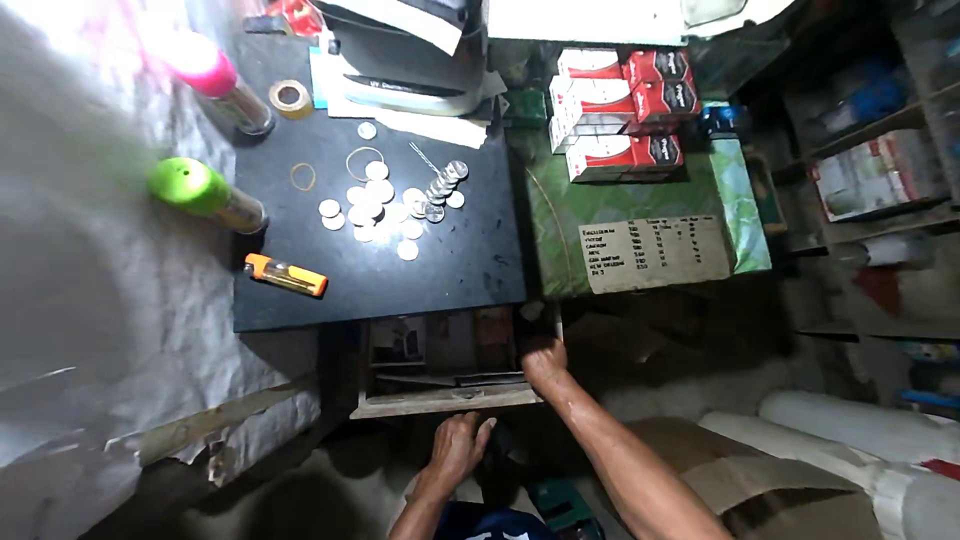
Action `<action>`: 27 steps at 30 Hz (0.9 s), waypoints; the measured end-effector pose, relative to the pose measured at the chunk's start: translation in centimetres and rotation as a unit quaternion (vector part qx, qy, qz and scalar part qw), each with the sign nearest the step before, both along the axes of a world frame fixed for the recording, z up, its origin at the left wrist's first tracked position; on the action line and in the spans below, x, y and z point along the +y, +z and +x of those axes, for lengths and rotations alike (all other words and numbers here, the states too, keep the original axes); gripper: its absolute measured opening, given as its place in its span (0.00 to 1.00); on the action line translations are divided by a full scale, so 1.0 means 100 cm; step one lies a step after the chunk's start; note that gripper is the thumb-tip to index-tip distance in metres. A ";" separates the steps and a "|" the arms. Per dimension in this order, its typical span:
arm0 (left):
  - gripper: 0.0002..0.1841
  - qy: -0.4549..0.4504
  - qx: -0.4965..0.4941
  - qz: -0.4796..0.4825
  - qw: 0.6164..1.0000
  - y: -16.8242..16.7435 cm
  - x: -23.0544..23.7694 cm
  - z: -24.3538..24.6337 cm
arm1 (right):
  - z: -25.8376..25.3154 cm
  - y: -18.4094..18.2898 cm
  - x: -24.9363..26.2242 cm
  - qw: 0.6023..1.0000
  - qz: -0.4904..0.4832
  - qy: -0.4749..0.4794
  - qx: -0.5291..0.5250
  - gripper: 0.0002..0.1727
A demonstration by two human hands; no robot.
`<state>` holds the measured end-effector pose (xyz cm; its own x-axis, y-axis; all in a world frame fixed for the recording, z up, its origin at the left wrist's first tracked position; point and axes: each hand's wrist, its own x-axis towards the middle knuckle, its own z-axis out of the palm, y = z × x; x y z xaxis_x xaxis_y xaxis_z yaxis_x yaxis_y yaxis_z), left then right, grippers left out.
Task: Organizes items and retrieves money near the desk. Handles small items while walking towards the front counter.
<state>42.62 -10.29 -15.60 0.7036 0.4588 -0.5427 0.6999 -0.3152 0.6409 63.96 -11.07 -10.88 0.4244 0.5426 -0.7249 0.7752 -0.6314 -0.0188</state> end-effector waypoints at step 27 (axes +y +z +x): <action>0.26 0.003 0.062 0.007 0.998 0.026 0.063 0.070 | 0.028 0.125 -0.119 0.672 0.645 -0.242 0.271 0.06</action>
